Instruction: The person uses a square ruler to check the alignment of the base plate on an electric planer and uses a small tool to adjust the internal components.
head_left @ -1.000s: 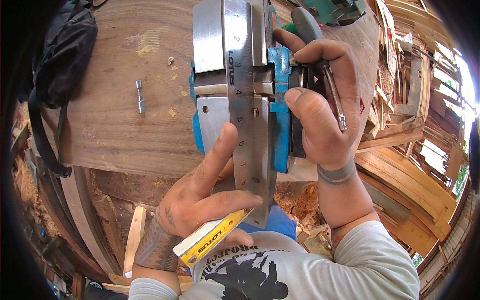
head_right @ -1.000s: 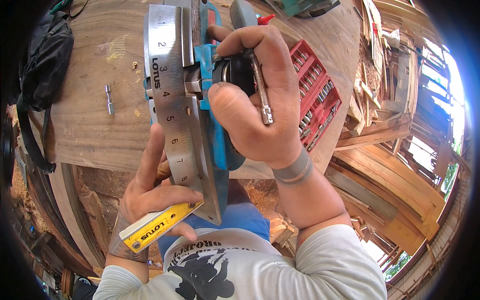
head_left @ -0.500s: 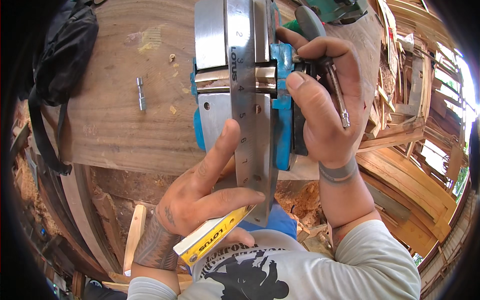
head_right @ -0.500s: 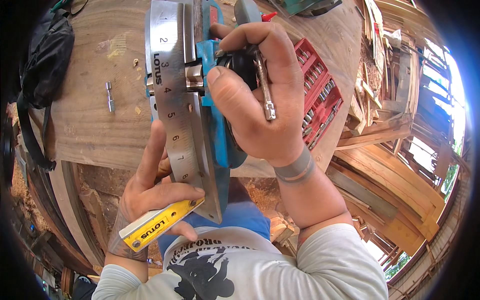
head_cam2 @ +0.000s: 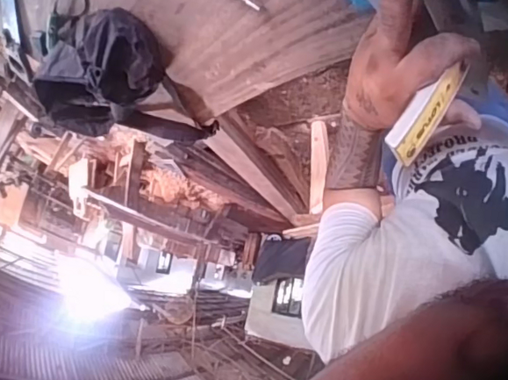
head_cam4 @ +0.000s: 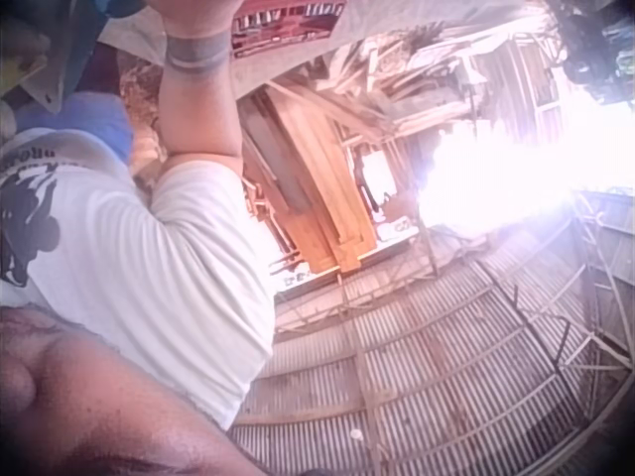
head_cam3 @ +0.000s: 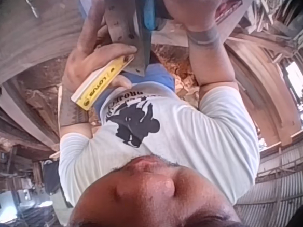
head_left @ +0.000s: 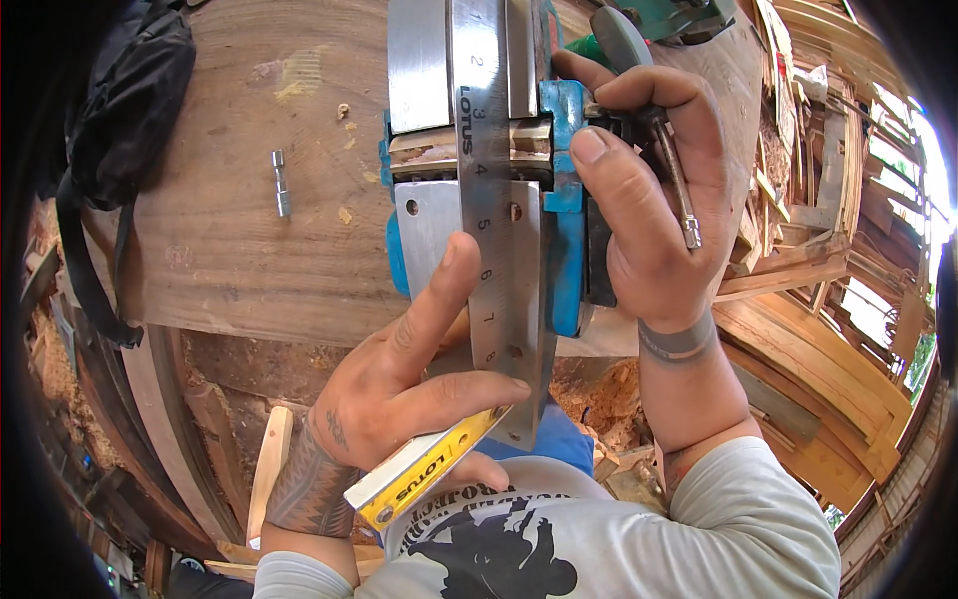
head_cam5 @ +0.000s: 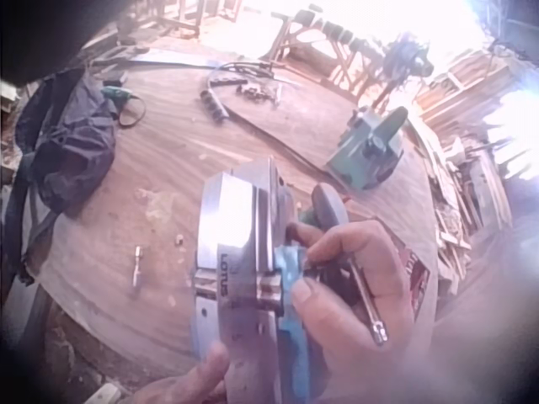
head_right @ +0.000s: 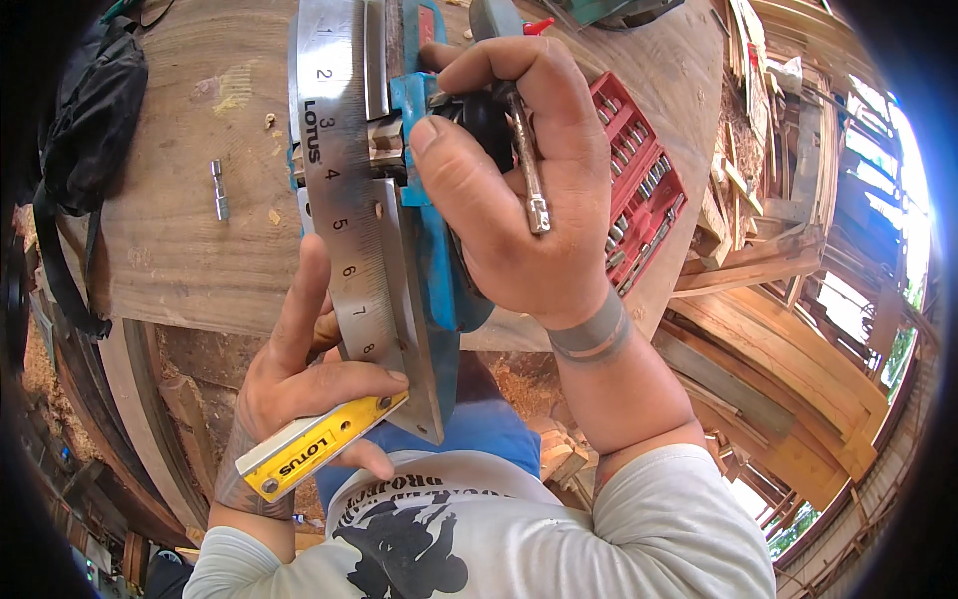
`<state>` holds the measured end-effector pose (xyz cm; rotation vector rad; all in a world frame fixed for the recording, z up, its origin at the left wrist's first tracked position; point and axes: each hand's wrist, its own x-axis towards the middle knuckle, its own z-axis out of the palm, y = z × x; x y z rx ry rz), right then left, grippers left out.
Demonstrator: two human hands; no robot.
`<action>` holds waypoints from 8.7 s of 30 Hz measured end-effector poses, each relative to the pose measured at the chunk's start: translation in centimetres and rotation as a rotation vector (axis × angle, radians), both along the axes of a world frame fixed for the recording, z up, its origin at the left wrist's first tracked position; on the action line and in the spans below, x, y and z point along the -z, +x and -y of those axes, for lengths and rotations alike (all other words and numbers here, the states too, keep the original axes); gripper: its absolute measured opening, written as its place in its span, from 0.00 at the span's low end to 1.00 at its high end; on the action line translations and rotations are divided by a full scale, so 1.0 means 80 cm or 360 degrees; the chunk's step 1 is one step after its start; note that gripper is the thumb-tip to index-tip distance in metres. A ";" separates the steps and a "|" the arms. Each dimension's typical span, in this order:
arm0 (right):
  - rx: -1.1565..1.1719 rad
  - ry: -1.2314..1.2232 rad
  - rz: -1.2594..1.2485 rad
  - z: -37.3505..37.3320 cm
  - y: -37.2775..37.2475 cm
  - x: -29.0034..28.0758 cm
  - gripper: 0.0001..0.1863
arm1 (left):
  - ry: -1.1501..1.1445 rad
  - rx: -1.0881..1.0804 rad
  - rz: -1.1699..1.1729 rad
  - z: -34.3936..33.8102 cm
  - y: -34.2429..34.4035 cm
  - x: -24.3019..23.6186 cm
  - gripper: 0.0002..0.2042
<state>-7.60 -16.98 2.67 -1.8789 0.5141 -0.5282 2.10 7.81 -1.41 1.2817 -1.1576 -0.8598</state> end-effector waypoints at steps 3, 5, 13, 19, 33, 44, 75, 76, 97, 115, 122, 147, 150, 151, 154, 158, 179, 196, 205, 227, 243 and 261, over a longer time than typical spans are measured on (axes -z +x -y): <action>0.0018 0.0046 -0.0043 -0.002 -0.001 -0.002 0.17 | -0.0007 -0.0019 -0.0001 -0.001 -0.001 0.001 0.30; 0.0029 0.0043 -0.0081 -0.002 -0.002 -0.002 0.17 | -0.0006 -0.0023 0.0010 -0.002 -0.001 0.000 0.30; 0.0031 0.0029 0.0000 -0.002 0.000 0.000 0.16 | 0.0073 0.0010 -0.0014 -0.002 0.002 -0.006 0.31; 0.0038 0.0081 0.0015 -0.004 0.001 0.000 0.15 | 0.0054 -0.0004 0.0004 -0.001 0.001 -0.003 0.31; 0.0054 0.0037 -0.0015 -0.004 0.001 0.000 0.16 | 0.0042 -0.0034 0.0011 -0.002 -0.001 -0.001 0.31; 0.0058 0.0017 -0.0033 -0.004 0.000 -0.001 0.15 | 0.0039 -0.0029 -0.0006 0.001 0.000 -0.001 0.31; 0.0196 0.0264 0.0147 -0.009 0.006 0.000 0.14 | 0.0090 0.0000 0.0151 0.007 0.013 -0.024 0.17; 0.0212 0.0295 0.0130 -0.010 0.006 0.000 0.14 | 0.0067 0.0000 0.0202 0.005 0.013 -0.022 0.18; 0.0144 0.0343 0.0117 -0.008 0.003 -0.006 0.21 | -0.0005 -0.0085 0.0038 0.003 -0.002 -0.012 0.17; 0.0148 0.0421 0.0120 -0.008 0.003 -0.002 0.23 | -0.0055 -0.0144 0.0085 0.009 -0.005 -0.007 0.15; -0.0038 0.0161 -0.0037 0.003 -0.003 -0.004 0.29 | -0.0025 -0.0140 0.0014 0.006 -0.008 -0.008 0.15; 0.0129 0.0318 0.0126 -0.007 0.002 -0.001 0.21 | 0.0053 -0.0167 -0.0087 0.005 -0.011 -0.013 0.14; 0.0050 0.0180 0.0068 0.000 -0.001 0.001 0.23 | 0.0058 -0.0170 -0.0101 0.006 -0.011 -0.014 0.14; 0.0014 0.0123 0.0035 0.000 -0.002 0.001 0.24 | 0.0053 -0.0171 -0.0089 0.006 -0.011 -0.014 0.15; -0.0009 0.0088 0.0008 -0.001 -0.002 0.000 0.24 | 0.0047 -0.0170 -0.0121 0.005 -0.013 -0.012 0.14; -0.0021 0.0087 0.0000 -0.002 -0.001 0.000 0.24 | 0.0035 -0.0170 -0.0132 0.006 -0.014 -0.011 0.14; 0.0125 0.0266 0.0163 -0.005 0.003 0.005 0.20 | 0.0025 -0.0137 -0.0024 0.006 -0.009 -0.012 0.15; 0.0144 0.0252 0.0191 -0.005 0.004 0.008 0.19 | 0.0168 -0.0168 -0.0275 0.003 -0.015 -0.017 0.15; 0.0161 0.0264 0.0194 -0.006 0.005 0.009 0.18 | 0.0116 -0.0180 -0.0106 0.006 -0.012 -0.019 0.14; 0.0153 0.0110 0.0135 -0.003 0.006 0.005 0.17 | 0.0027 -0.0185 -0.0078 0.006 -0.010 -0.014 0.15; 0.0142 0.0074 0.0015 -0.008 0.006 -0.007 0.16 | -0.0509 -0.0275 -0.0317 0.033 0.002 0.023 0.16; -0.0048 -0.1156 0.0238 -0.010 -0.021 -0.068 0.30 | -0.0374 -0.0449 -0.0268 0.060 0.020 0.008 0.17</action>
